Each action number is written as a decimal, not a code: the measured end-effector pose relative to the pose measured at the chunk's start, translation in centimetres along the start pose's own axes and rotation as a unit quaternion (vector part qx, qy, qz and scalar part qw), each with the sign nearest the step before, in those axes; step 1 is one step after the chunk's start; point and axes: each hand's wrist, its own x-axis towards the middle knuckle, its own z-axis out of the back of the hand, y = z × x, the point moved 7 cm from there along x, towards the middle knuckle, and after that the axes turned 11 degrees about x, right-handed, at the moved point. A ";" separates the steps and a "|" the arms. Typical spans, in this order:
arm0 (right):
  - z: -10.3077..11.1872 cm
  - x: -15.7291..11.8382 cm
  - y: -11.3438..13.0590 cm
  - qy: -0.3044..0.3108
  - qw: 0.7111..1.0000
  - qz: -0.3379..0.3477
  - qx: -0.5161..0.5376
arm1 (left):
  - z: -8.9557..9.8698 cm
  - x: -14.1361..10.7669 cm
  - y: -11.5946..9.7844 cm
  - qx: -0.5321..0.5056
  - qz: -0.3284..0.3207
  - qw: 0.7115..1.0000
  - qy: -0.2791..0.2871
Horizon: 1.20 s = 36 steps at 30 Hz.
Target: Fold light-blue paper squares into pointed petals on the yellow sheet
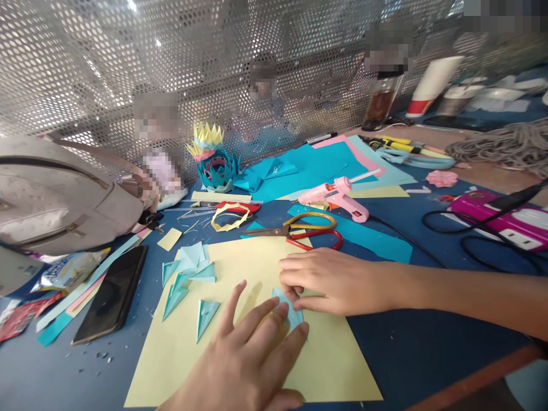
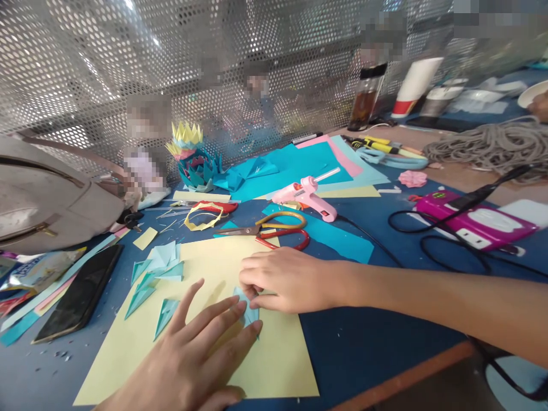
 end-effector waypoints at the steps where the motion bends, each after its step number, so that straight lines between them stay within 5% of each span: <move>1: 0.0 0.0 0.0 0.000 1.000 0.001 -0.003 | 0.0 0.0 0.0 -0.001 0.001 1.000 0.000; 20: -0.2 0.0 0.0 0.002 1.000 0.002 -0.019 | 0.2 0.0 0.2 -0.012 0.000 1.000 0.000; 36: -0.3 -0.1 -0.1 0.001 1.000 0.008 -0.030 | -1.7 -1.5 -0.5 -0.025 0.050 0.997 -0.045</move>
